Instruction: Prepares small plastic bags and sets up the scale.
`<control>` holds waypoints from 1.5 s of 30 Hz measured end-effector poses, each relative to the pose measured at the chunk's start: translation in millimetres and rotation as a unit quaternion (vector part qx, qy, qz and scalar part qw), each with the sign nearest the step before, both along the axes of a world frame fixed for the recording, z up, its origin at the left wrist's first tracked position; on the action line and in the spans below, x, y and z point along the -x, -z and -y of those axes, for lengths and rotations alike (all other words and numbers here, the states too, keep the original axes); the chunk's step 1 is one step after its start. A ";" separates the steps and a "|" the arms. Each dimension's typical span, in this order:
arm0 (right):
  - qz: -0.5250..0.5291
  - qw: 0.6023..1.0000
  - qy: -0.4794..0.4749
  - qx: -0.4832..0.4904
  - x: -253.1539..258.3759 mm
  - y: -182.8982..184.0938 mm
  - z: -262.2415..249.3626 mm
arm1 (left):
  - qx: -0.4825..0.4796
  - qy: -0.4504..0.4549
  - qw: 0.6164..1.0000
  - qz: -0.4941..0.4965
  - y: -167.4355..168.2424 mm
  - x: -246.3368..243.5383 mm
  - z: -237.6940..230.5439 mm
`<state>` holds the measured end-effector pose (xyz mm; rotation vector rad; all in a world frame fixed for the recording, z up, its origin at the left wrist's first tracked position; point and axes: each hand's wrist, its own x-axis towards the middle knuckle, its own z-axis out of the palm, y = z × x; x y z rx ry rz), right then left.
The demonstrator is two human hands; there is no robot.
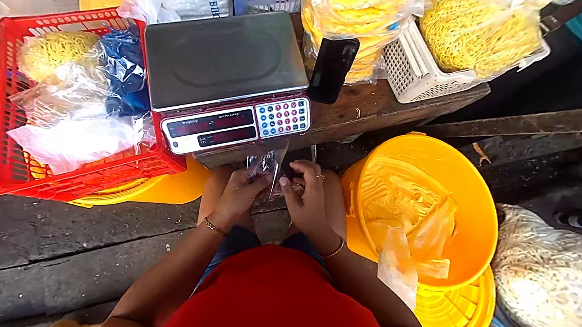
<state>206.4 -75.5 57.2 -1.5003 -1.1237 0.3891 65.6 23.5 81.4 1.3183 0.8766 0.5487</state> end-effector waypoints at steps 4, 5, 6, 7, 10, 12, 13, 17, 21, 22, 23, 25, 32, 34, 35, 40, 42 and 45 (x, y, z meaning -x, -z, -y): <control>0.099 0.987 0.055 -0.116 10.7 -9.3 8.9 | -0.001 -0.083 0.997 0.007 0.7 -5.0 3.1; 0.105 0.987 0.030 -0.116 11.2 -11.3 10.7 | 0.001 -0.096 0.995 0.017 0.5 -6.1 3.2; 0.110 0.989 0.001 -0.099 12.3 -12.6 12.4 | 0.008 -0.104 0.994 0.028 -1.2 -7.5 4.0; 0.113 0.990 -0.028 -0.073 13.7 -12.1 13.0 | 0.019 -0.105 0.994 0.035 -6.4 -9.2 6.3; 0.103 0.993 -0.062 -0.011 15.2 -6.1 8.0 | 0.056 -0.060 0.995 0.048 -30.9 -13.3 18.1; 0.100 0.994 -0.038 -0.006 13.0 -3.8 3.2 | 0.067 -0.001 0.995 0.068 -36.3 -11.8 21.3; 0.103 0.994 -0.024 -0.010 10.9 -3.4 0.6 | 0.064 0.024 0.995 0.077 -35.9 -10.7 20.7; 0.104 0.994 -0.021 -0.030 4.8 -4.6 -4.7 | 0.026 0.033 0.996 0.077 -34.3 -8.9 19.0; 0.091 0.993 -0.054 -0.053 4.0 -7.9 -11.7 | -0.013 -0.059 0.993 0.098 -30.3 -8.2 13.1; 0.085 0.993 -0.065 -0.048 3.1 -9.5 -13.4 | -0.013 -0.083 0.990 0.109 -29.3 -8.2 9.9; 0.084 0.993 -0.073 -0.045 2.0 -10.1 -15.6 | -0.014 -0.101 0.988 0.118 -28.0 -7.7 6.0; 0.088 0.992 -0.087 -0.038 0.9 -11.2 -19.7 | -0.019 -0.122 0.984 0.129 -25.5 -5.6 -0.9; 0.067 0.991 -0.112 -0.041 -1.5 -17.2 -30.3 | -0.043 -0.127 0.978 0.157 -35.1 4.3 -18.5; 0.019 0.991 -0.124 -0.044 -7.3 -22.8 -29.5 | -0.041 -0.130 0.977 0.164 -41.3 11.8 -24.4; -0.006 0.991 -0.125 -0.042 -12.1 -27.1 -30.0 | -0.042 -0.135 0.976 0.164 -45.5 15.7 -29.4; -0.128 0.986 -0.091 -0.063 -38.6 -37.8 -42.7 | -0.009 -0.165 0.972 0.164 -65.2 40.5 -59.6; -0.207 0.973 -0.084 -0.063 -47.2 -42.9 -51.2 | 0.001 -0.160 0.973 0.165 -74.5 48.1 -69.4; -0.309 0.946 -0.075 -0.060 -53.1 -53.8 -64.4 | 0.017 -0.160 0.971 0.179 -83.5 55.1 -79.9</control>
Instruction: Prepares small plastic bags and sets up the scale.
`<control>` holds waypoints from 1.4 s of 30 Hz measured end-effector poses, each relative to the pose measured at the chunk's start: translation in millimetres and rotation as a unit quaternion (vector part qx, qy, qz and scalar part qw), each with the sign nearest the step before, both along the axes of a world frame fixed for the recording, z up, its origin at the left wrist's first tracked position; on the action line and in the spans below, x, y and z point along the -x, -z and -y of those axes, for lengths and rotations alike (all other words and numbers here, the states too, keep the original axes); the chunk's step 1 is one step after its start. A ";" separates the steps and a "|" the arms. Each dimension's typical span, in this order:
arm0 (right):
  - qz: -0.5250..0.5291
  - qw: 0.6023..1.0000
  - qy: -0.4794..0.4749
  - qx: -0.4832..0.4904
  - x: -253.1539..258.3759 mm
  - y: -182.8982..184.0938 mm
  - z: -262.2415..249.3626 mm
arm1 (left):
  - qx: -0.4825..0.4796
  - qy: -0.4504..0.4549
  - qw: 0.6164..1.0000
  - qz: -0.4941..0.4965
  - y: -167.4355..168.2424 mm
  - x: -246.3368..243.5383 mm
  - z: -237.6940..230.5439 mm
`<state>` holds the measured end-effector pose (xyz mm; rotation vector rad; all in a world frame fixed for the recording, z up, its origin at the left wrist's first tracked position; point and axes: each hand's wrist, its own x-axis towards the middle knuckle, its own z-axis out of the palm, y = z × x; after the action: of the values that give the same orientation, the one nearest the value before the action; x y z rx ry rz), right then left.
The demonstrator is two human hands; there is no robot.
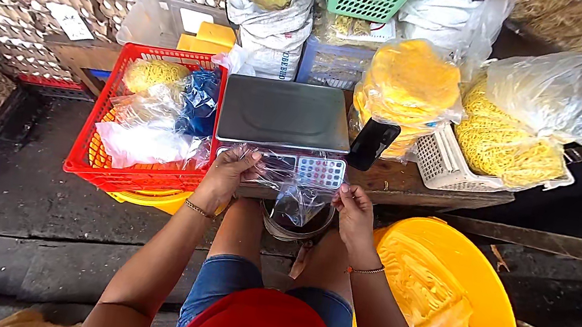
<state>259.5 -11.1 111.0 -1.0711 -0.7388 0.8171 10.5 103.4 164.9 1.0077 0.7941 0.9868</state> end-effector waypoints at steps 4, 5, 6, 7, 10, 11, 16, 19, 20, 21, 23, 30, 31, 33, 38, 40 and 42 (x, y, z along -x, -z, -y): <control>-0.081 0.996 0.021 0.006 6.8 -14.3 -10.9 | 0.047 -0.002 0.997 0.063 -1.0 -2.6 -5.1; -0.084 0.996 0.027 0.005 8.5 -15.7 -11.9 | 0.054 0.006 0.996 0.074 2.7 -3.9 -4.2; -0.083 0.996 0.031 0.002 9.8 -16.4 -12.7 | 0.056 0.019 0.996 0.073 7.5 -6.7 -1.1; -0.081 0.996 0.033 -0.003 10.9 -16.6 -13.0 | 0.059 0.034 0.996 0.064 13.2 -10.8 4.5; -0.090 0.995 0.036 -0.011 17.0 -16.1 -12.3 | 0.090 0.082 0.992 0.041 32.3 -31.6 32.3; -0.097 0.995 0.038 -0.011 19.3 -16.8 -11.9 | 0.102 0.101 0.989 0.036 38.1 -38.9 41.4; -0.036 0.995 0.086 -0.020 20.6 -12.2 -10.3 | 0.168 0.053 0.983 0.051 42.1 -60.6 64.6; 0.087 0.989 0.115 -0.040 6.5 -3.2 -7.3 | 0.159 -0.023 0.985 0.067 35.0 -51.9 53.3; 0.113 0.986 0.114 -0.037 1.6 -2.7 -6.0 | 0.149 -0.045 0.986 0.060 32.1 -46.6 47.5; 0.130 0.985 0.113 -0.031 -2.0 -3.1 -4.6 | 0.131 -0.065 0.988 0.045 31.9 -41.1 41.8; 0.142 0.984 0.103 -0.019 -5.6 -2.5 -2.1 | 0.071 -0.088 0.994 0.010 36.8 -29.3 31.2; 0.164 0.983 0.082 -0.026 11.6 -2.9 -10.4 | -0.077 -0.099 0.992 -0.031 37.2 6.4 12.8; 0.165 0.983 0.080 -0.025 13.8 -5.3 -14.7 | -0.084 -0.107 0.990 -0.029 34.5 11.3 9.1; 0.168 0.982 0.078 -0.032 18.3 -9.7 -25.1 | -0.097 -0.118 0.988 -0.026 29.3 20.1 1.9; 0.153 0.983 0.071 -0.067 25.2 -17.5 -40.8 | -0.103 -0.139 0.984 -0.032 21.7 29.2 -3.2; 0.152 0.983 0.064 -0.076 26.6 -17.1 -43.9 | -0.110 -0.144 0.983 -0.032 21.6 32.7 -4.5; 0.171 0.981 0.062 -0.074 26.9 -12.9 -47.0 | -0.121 -0.146 0.981 -0.033 25.1 35.3 -7.1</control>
<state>232.6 36.0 123.9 -1.1242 -0.9951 0.4669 -24.8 110.5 139.8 1.1585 0.9094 1.3318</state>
